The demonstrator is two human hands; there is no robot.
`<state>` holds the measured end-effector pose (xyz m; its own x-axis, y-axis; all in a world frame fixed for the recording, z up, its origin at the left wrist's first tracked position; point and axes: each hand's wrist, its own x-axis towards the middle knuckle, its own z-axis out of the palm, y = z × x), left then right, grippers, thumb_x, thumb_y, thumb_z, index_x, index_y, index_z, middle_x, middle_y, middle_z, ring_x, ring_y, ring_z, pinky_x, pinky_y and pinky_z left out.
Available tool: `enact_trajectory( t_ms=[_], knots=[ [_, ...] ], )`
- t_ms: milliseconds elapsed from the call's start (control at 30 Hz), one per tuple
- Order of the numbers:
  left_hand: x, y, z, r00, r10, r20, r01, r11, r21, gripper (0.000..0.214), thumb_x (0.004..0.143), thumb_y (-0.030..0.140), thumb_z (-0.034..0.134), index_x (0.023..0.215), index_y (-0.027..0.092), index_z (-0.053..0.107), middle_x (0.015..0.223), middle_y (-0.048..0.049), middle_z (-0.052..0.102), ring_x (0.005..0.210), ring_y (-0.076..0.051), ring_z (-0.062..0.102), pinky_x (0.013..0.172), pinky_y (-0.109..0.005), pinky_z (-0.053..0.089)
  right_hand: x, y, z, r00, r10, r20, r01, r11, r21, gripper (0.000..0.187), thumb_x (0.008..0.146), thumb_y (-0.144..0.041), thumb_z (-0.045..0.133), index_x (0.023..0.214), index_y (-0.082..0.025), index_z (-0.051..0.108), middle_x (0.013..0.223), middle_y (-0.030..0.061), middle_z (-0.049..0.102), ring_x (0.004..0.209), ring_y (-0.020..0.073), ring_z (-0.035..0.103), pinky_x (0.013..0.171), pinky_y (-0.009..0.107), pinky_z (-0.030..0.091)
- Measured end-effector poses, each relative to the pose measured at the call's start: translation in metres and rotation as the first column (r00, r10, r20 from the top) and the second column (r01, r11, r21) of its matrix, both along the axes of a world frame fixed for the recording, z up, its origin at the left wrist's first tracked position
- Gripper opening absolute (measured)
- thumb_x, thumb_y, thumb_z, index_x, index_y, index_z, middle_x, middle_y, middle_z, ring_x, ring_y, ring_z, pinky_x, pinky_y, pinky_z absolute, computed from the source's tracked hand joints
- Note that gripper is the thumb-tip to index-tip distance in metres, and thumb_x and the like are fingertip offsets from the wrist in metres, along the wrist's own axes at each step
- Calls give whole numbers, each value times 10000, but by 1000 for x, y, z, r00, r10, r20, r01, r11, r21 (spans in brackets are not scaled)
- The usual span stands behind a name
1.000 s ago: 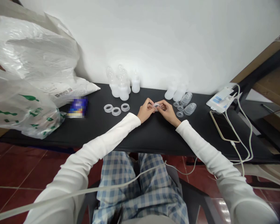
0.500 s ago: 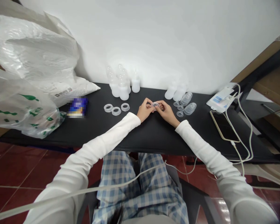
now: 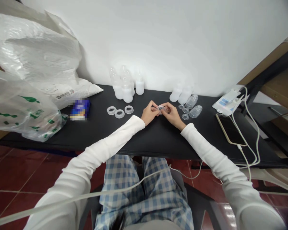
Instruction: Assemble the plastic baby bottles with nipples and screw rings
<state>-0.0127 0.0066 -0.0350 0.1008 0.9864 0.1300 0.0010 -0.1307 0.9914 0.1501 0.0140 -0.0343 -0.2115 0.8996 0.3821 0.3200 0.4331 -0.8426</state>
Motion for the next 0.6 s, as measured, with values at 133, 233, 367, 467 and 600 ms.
enact_trajectory(
  t_ms=[133, 233, 367, 467, 600],
  knots=[
    [0, 0, 0, 1000, -4, -15, 4, 1000, 6, 250, 794, 92, 699, 827, 209, 480, 615, 65, 679, 568, -102, 656, 634, -229, 518, -2, -2, 0, 999, -48, -2, 48, 998, 30, 468, 833, -667, 680, 943, -214, 647, 649, -48, 494, 589, 109, 424, 570, 268, 370],
    [-1, 2, -1, 1000, -7, 0, 7, 1000, -2, 222, 817, 121, 699, 855, 207, 498, 611, 69, 675, 558, -93, 649, 635, -224, 517, -1, -2, -2, 999, -54, 5, 54, 998, 15, 473, 834, -666, 680, 970, -214, 647, 670, -45, 521, 604, 110, 449, 588, 265, 395],
    [0, 5, -3, 997, -14, 71, 17, 999, -39, 235, 821, 128, 715, 887, 204, 503, 617, 74, 667, 597, -94, 672, 689, -231, 533, 1, 0, -2, 1000, 21, -6, -21, 999, -31, 528, 818, -698, 672, 1045, -222, 649, 785, -4, 623, 670, 129, 516, 632, 278, 437],
    [1, 6, -3, 992, -24, 124, 31, 998, -54, 262, 815, 129, 729, 889, 202, 488, 628, 73, 664, 620, -97, 684, 711, -239, 540, 2, 0, -1, 999, 47, -6, -47, 998, -29, 555, 799, -709, 684, 1078, -231, 647, 865, 19, 661, 700, 140, 538, 646, 291, 447],
    [1, 6, -4, 993, -48, 105, 51, 998, -24, 268, 808, 117, 726, 868, 199, 478, 619, 73, 667, 597, -89, 668, 678, -229, 531, 1, 1, -1, 999, 39, -25, -40, 999, -35, 547, 773, -713, 708, 1021, -231, 634, 804, 5, 639, 681, 140, 539, 632, 292, 435]
  ],
)
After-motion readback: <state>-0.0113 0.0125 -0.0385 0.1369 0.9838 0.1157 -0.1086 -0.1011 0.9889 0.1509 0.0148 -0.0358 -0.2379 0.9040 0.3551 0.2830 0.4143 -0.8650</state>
